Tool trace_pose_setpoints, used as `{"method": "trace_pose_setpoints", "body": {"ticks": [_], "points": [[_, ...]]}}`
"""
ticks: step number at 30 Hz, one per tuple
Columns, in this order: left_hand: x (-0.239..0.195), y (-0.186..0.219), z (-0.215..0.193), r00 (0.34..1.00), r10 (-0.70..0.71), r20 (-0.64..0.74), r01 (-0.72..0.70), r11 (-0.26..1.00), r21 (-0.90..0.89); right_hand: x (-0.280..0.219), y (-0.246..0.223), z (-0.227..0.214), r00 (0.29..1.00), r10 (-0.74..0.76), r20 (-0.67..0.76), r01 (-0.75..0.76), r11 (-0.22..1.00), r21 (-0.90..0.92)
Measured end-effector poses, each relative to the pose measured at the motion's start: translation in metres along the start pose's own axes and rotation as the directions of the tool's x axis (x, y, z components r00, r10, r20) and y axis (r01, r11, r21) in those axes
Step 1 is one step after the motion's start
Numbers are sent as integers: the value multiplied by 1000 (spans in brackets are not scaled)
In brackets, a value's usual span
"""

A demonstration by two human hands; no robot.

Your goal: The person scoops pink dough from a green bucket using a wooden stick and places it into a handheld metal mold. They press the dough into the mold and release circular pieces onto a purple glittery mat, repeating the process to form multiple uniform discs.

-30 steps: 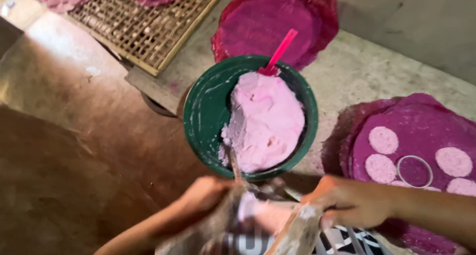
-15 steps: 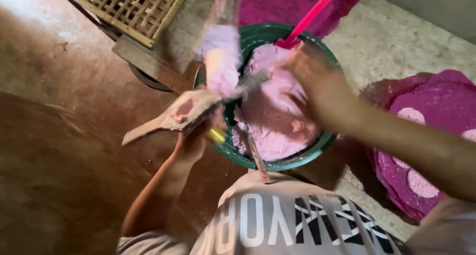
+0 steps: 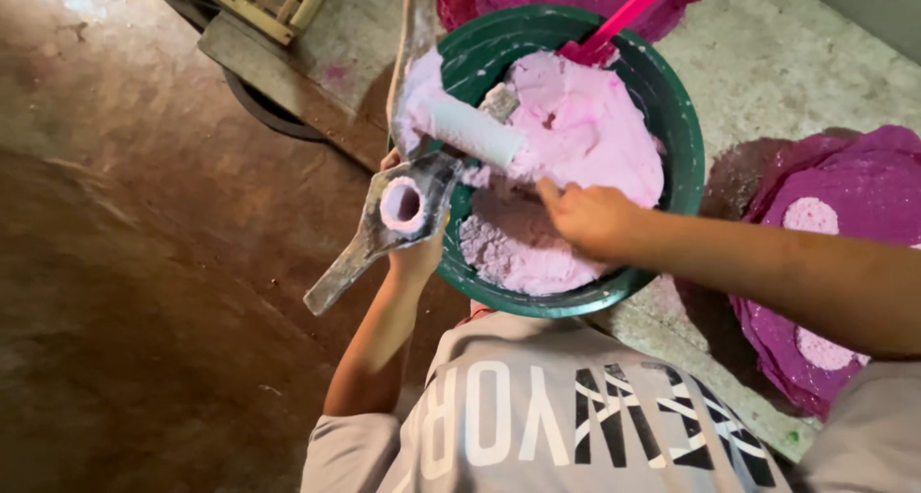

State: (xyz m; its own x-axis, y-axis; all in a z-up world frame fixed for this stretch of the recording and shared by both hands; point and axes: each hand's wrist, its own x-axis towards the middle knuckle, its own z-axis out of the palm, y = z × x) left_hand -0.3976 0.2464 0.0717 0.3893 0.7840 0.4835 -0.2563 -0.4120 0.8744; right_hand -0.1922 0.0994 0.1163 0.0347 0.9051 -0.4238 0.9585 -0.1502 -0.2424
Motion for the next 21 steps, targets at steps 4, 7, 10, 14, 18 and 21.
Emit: {"method": "trace_pose_setpoints", "body": {"ticks": [4,7,10,14,18,21], "points": [[1,-1,-1,997,51,58,-56,995,78,-10,4,-41,992,64,112,-85,978,189],[-2,-3,-3,996,56,72,-62,994,89,-63,20,-71,992,98,79,-109,983,146],[-6,-3,-2,996,39,80,-46,995,88,-103,28,-67,990,138,30,-140,988,69],[-9,-1,0,996,28,86,-35,996,84,-118,19,-27,938,295,181,-209,900,-383],[-11,3,-1,997,16,71,-21,997,72,-109,3,5,979,188,73,-187,982,-24],[-11,6,2,997,6,72,-10,998,54,-108,-7,15,982,141,124,-157,979,131]]}}
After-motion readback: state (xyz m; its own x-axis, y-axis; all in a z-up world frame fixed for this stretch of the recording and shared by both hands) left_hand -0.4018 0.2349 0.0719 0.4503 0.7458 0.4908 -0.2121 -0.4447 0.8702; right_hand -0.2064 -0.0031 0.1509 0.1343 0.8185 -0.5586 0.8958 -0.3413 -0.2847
